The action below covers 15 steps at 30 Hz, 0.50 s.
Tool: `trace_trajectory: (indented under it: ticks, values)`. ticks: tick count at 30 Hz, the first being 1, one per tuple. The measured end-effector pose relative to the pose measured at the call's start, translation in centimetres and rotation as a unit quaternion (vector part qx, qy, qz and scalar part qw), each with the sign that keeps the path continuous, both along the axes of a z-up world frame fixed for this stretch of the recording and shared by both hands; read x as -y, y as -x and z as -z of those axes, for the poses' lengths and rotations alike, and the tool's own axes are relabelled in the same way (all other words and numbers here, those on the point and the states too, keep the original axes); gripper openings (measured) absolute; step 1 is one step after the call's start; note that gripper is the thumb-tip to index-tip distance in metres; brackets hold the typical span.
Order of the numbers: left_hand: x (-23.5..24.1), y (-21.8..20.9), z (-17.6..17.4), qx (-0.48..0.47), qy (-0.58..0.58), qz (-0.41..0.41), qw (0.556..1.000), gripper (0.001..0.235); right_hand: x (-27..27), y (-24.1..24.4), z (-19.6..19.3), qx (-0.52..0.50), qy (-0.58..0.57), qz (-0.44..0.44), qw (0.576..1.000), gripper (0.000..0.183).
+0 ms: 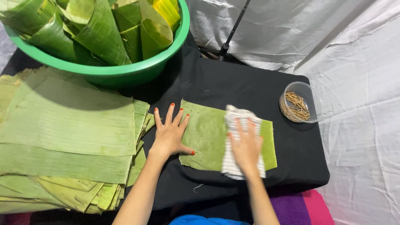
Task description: Cleaning banana leaves with a cloth and folding them into cone shapes, secured with small wooden pins.
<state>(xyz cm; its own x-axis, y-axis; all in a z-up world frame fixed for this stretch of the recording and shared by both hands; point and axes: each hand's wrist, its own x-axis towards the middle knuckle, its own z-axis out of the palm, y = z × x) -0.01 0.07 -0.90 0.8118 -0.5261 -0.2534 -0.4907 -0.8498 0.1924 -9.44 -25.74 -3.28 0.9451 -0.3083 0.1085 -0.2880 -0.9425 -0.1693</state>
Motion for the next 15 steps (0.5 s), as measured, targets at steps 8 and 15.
trace_trajectory:
  ticks: [8,15]
  values:
    - [0.0,0.3,0.5,0.015,0.018,-0.013,1.000,0.124,15.3,8.0,-1.1,0.168,0.016,0.069,0.983,0.048]
    - [0.8,0.3,4.0,0.248,0.103,-0.059,0.962,0.082,15.3,8.8,-2.2,0.166,0.105,0.071,0.978,0.036]
